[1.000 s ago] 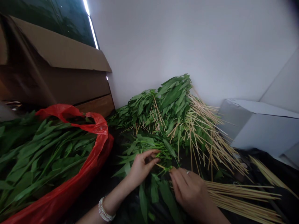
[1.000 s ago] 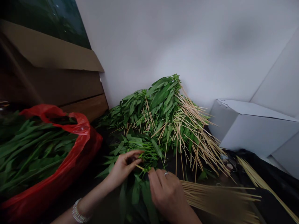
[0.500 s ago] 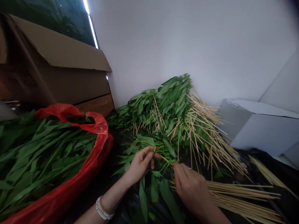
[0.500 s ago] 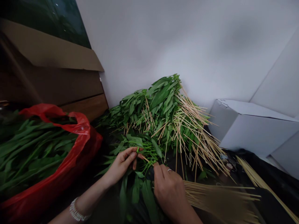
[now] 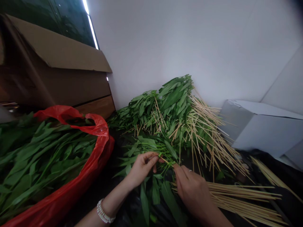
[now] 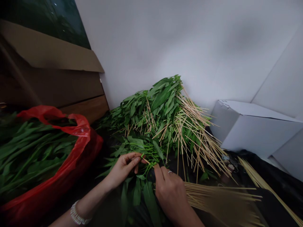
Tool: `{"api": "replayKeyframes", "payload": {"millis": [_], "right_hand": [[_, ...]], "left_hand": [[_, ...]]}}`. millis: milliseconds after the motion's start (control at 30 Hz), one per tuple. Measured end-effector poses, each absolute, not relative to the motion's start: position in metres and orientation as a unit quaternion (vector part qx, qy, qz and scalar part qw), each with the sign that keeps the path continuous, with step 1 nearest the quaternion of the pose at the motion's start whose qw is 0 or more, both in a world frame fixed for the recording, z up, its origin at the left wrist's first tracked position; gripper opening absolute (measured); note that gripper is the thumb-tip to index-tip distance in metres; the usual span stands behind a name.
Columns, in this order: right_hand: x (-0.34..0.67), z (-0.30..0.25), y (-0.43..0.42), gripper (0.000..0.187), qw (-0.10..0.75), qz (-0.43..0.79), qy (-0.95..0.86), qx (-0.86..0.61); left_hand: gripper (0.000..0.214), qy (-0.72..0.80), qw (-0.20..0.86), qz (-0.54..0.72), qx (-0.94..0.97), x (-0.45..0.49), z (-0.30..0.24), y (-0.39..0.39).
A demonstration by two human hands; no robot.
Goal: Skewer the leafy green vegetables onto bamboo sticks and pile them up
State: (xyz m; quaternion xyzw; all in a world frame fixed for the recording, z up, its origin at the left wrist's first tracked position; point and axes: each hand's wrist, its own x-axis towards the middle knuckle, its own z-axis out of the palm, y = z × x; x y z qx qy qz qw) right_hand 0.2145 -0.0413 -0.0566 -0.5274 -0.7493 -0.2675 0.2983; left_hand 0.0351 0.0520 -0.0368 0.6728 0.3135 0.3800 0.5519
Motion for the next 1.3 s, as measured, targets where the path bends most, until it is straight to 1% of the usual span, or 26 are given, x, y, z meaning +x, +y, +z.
{"api": "replayKeyframes", "payload": {"millis": [167,667,1067,1167,1300], "right_hand": [[0.214,-0.058,-0.041,0.027,0.296,-0.263,-0.749,-0.531],[0.215,-0.063,-0.041,0.028,0.288,-0.269,-0.748,-0.534],[0.211,-0.062,-0.042,0.031,0.306,-0.258,-0.760,-0.512],[0.210,-0.062,-0.042,0.031,0.308,-0.253,-0.759,-0.516],[0.210,-0.065,-0.042,0.031,0.306,-0.251,-0.759,-0.517]], "left_hand": [[0.032,0.309,0.557,0.383,0.669,0.035,-0.037,0.052],[0.036,0.338,0.581,0.399,0.623,0.034,-0.041,0.055],[0.029,0.294,0.697,0.363,0.543,0.033,-0.047,0.056],[0.029,0.292,0.711,0.346,0.538,0.034,-0.047,0.056],[0.028,0.298,0.699,0.336,0.556,0.034,-0.048,0.057]]}}
